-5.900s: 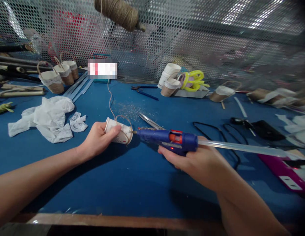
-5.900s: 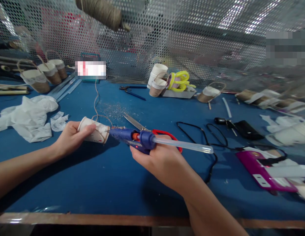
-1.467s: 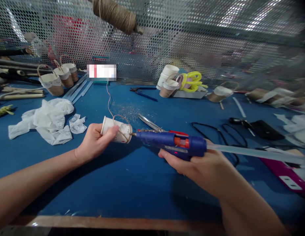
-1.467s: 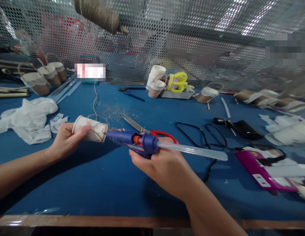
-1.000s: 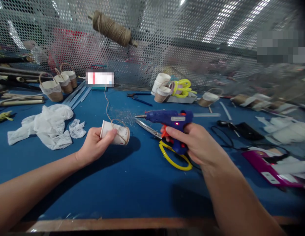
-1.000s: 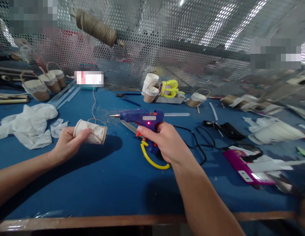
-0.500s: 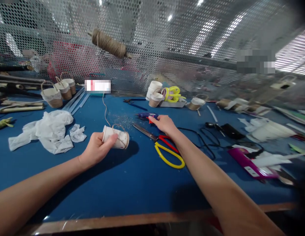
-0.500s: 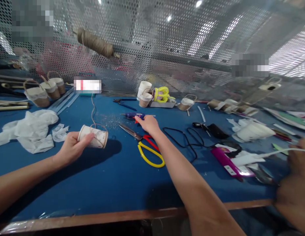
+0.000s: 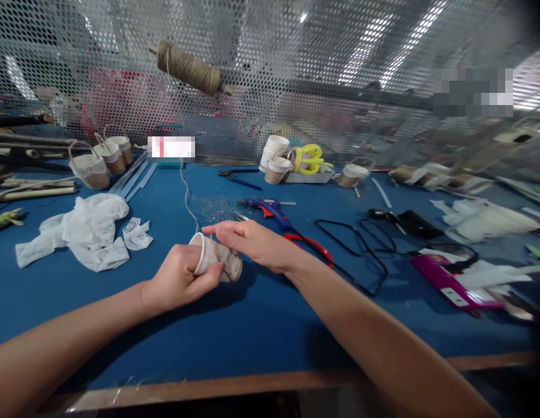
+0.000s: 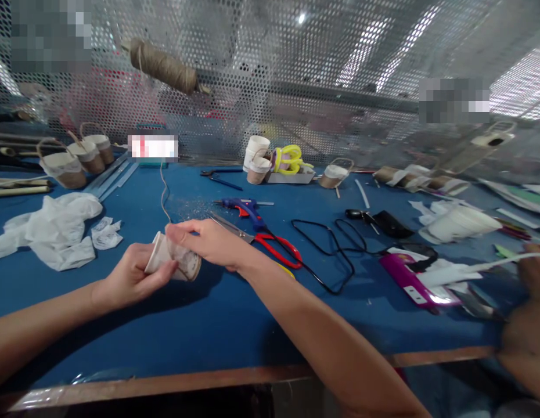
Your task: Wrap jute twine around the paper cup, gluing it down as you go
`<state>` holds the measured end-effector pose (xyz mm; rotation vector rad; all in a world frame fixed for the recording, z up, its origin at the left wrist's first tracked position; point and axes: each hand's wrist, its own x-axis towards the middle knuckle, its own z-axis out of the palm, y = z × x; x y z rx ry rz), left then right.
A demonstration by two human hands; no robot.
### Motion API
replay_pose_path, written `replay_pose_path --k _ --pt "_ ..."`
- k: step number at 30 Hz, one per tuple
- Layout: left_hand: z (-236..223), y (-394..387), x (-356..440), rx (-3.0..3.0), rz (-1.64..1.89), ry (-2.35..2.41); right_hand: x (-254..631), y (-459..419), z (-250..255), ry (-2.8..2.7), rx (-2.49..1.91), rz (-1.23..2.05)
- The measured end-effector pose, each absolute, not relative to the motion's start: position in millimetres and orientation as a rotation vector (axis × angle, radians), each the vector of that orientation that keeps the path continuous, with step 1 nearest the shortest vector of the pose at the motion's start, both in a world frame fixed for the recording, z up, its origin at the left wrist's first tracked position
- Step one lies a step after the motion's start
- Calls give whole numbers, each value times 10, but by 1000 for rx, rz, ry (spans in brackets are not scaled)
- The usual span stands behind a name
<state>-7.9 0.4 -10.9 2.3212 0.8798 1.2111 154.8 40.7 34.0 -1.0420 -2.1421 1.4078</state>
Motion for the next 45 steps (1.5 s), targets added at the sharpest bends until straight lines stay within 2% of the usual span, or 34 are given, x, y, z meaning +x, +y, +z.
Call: replay_pose_path --k 2,5,7,9,15,18,27,45 --pt "-108 3 -72 2355 1195 870 1546 382 317 -2045 -1014 1343" --pt "-97 6 -71 2346 1170 909 1589 355 334 -1919 -1151 928" --pt "-90 7 -73 2334 1157 925 1617 329 369 -1934 -1227 780" --pt "-90 6 -72 2326 1136 941 1620 298 394 -2007 -1179 803" --pt "-113 1 -62 2333 1116 956 1500 231 327 -2017 -1049 1142" --pt "-104 5 -65 2229 1070 972 1494 221 296 -1872 -1059 1146" --pt "-28 10 -39 1321 991 1069 1683 233 385 -1584 -1003 1072" --pt "5 -50 -9 1334 1001 1048 1676 273 304 -1607 -1047 1004"
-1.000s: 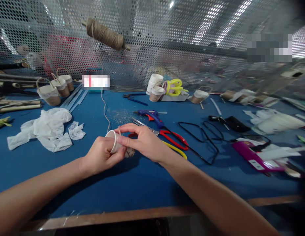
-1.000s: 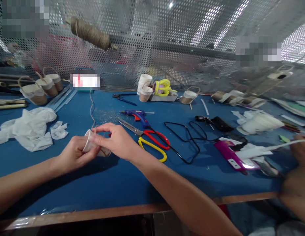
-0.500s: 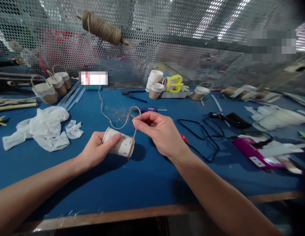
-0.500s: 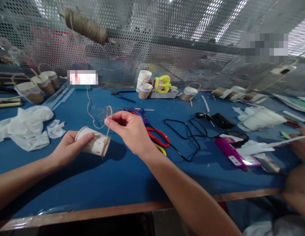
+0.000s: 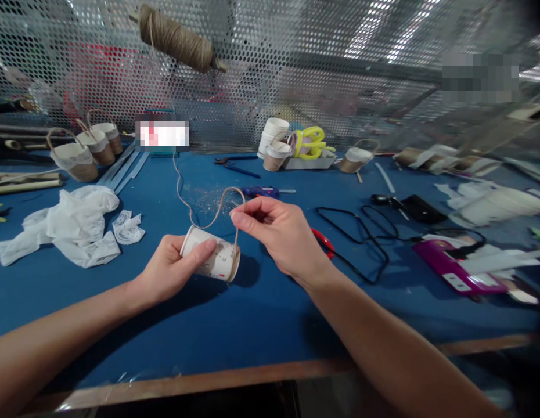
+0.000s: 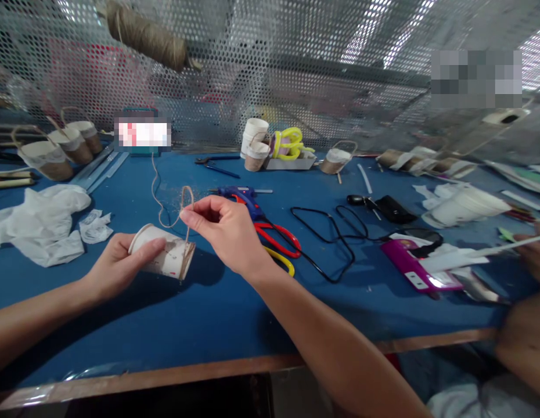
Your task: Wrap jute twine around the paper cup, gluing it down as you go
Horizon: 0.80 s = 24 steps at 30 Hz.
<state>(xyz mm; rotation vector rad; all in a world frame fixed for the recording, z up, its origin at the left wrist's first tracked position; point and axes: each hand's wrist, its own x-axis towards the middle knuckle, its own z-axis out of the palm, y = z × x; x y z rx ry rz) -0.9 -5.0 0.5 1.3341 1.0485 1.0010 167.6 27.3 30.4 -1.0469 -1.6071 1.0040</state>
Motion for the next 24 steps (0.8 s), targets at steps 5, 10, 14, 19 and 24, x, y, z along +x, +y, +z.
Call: replay_pose_path --k 5,10,14,19,24 --pt "16 -63 -8 1393 1055 1024 1679 304 259 -1587 -1089 1039" --pt "-6 -74 -28 1441 1120 1028 1684 302 247 -1580 -1134 1078" --pt "-14 -80 -44 1463 1149 1027 1676 301 250 -1561 -1153 1098" --pt "8 -89 -37 1501 1170 999 1664 294 256 -1559 -1159 1140" --pt "11 -92 -35 1518 1177 983 1665 293 253 -1596 -1179 1163"
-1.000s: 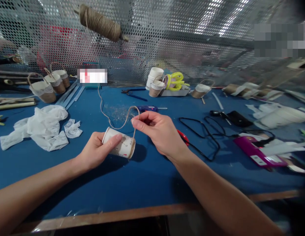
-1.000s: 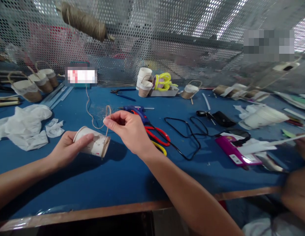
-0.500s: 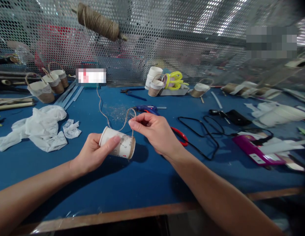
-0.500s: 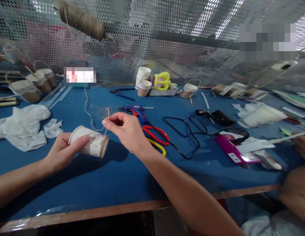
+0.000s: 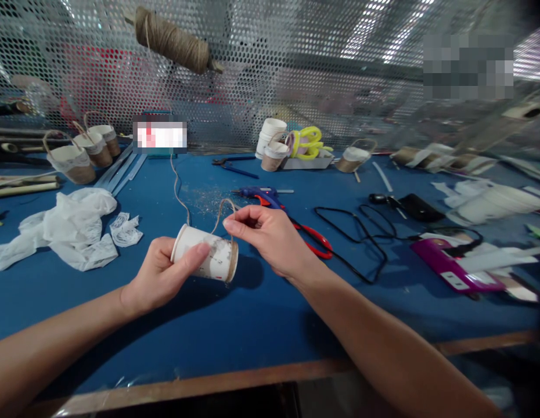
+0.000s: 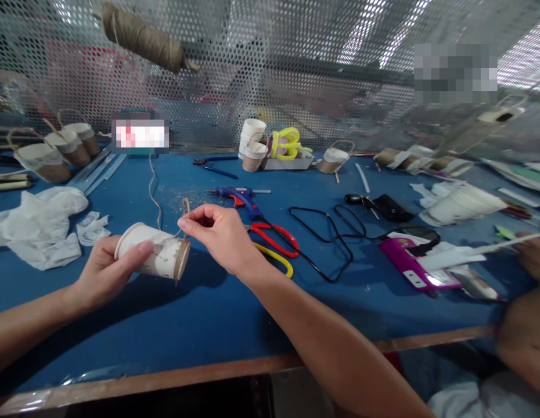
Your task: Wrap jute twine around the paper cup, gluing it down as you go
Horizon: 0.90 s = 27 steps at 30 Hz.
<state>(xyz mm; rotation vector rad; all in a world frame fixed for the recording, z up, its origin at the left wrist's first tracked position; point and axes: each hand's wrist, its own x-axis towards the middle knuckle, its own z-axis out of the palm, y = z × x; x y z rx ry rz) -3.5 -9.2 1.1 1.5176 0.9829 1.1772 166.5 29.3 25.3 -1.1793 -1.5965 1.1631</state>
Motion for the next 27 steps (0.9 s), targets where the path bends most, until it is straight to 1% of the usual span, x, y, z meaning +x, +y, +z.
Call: replay_pose_path --k 14,27 --pt "18 -105 -35 1539 1236 1026 1651 302 212 -1580 -1192 1247" --pt "30 -101 9 1327 1231 1056 1650 338 166 -1564 -1218 1307"
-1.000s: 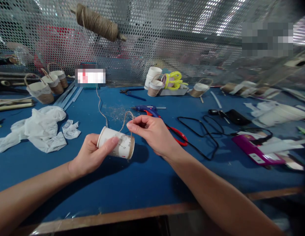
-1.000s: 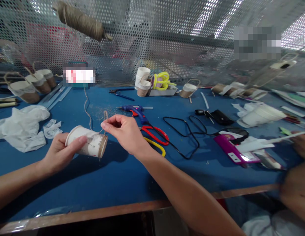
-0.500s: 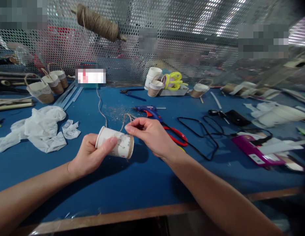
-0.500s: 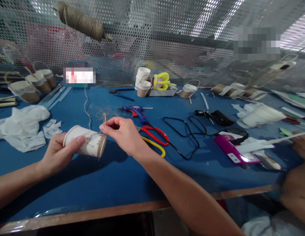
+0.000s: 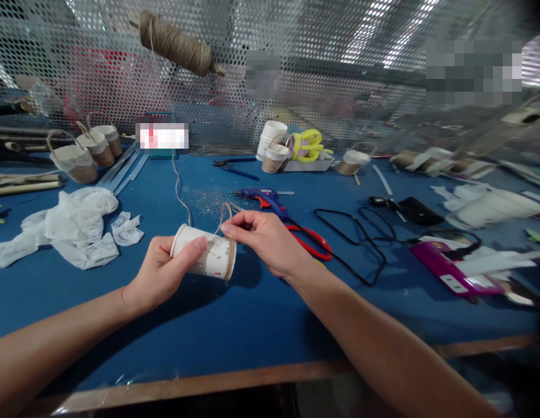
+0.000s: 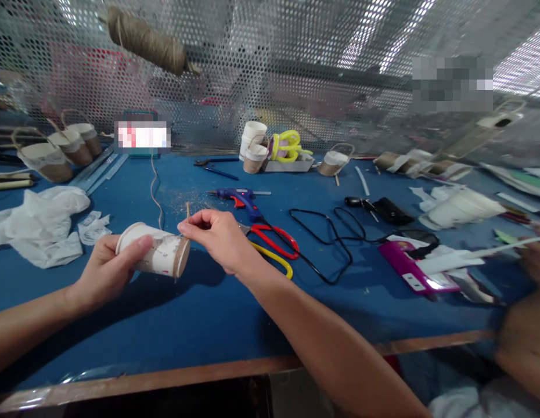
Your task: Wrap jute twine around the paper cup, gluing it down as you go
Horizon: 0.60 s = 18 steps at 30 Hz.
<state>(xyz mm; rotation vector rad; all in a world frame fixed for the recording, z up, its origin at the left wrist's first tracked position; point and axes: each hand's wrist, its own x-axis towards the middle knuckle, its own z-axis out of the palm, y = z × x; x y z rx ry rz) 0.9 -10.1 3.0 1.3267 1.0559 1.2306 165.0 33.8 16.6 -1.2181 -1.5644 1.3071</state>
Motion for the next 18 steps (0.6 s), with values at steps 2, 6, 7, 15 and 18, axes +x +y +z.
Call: replay_pose_path --k 2,6,7,15,18 --pt "9 -96 7 1296 1232 1048 1650 341 162 -1567 -1223 1304" --pt "-26 -84 6 1226 1233 1026 1651 341 161 -1575 -1235 1305" --pt "-28 -83 7 1221 1232 1020 1652 340 161 -1574 -1235 1309" --pt "-2 -99 0 1302 1238 1042 1659 341 162 -1590 -1245 1315" --pt "-13 -91 3 1297 1247 1037 1662 344 162 -1611 -1270 1292"
